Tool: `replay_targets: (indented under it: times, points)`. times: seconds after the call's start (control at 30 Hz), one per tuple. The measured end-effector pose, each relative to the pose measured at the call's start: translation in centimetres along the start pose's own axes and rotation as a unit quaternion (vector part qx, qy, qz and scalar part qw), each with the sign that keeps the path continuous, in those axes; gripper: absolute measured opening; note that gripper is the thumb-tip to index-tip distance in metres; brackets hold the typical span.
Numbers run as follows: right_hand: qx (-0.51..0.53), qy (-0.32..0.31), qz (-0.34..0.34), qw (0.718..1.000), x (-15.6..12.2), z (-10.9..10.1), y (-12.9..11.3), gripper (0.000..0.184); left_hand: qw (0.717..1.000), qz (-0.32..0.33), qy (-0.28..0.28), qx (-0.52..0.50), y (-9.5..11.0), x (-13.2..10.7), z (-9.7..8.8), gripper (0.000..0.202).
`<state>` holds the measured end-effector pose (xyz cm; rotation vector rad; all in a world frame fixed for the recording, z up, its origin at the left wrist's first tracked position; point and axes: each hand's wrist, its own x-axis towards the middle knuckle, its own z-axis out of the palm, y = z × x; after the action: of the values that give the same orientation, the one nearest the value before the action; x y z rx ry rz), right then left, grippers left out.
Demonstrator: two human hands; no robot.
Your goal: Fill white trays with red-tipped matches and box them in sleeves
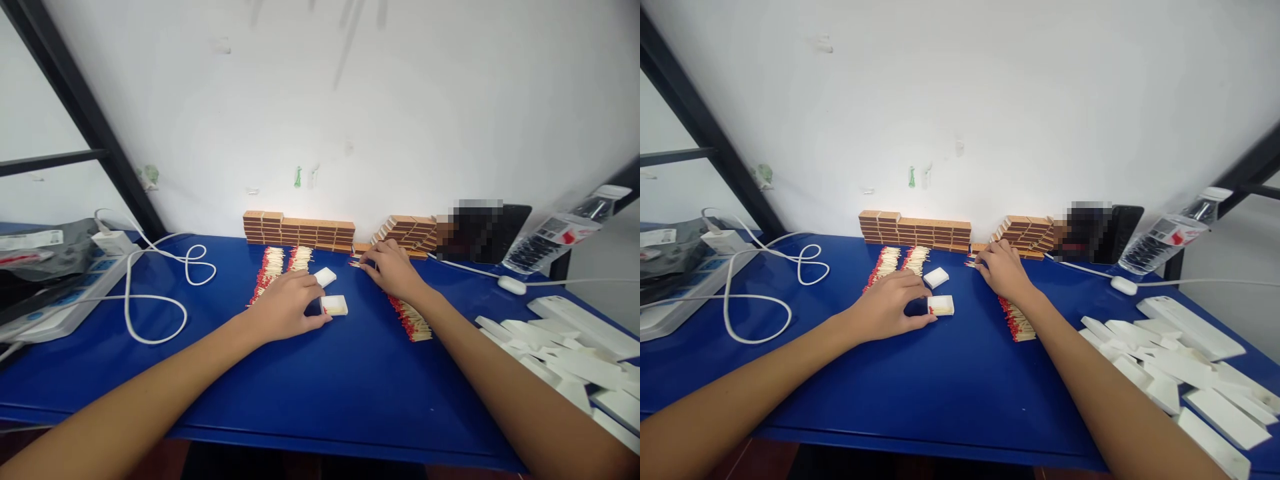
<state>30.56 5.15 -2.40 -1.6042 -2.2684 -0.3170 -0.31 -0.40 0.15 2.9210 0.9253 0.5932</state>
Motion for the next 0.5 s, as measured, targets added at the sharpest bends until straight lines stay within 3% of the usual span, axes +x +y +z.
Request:
replay_targets:
  times: [0.13, 0.5]
  points:
    - [0.045, -0.003, -0.003, 0.999, 0.0, -0.1, 0.1, 0.017, 1.0, -0.002, -0.002, 0.0, 0.0, 0.0, -0.1, 0.027]
    - [0.132, -0.098, -0.01, 0.986, -0.8, -1.5, -0.4, 0.016, 1.0, -0.002, -0.007, -0.01, -0.1, 0.0, -0.2, 0.024]
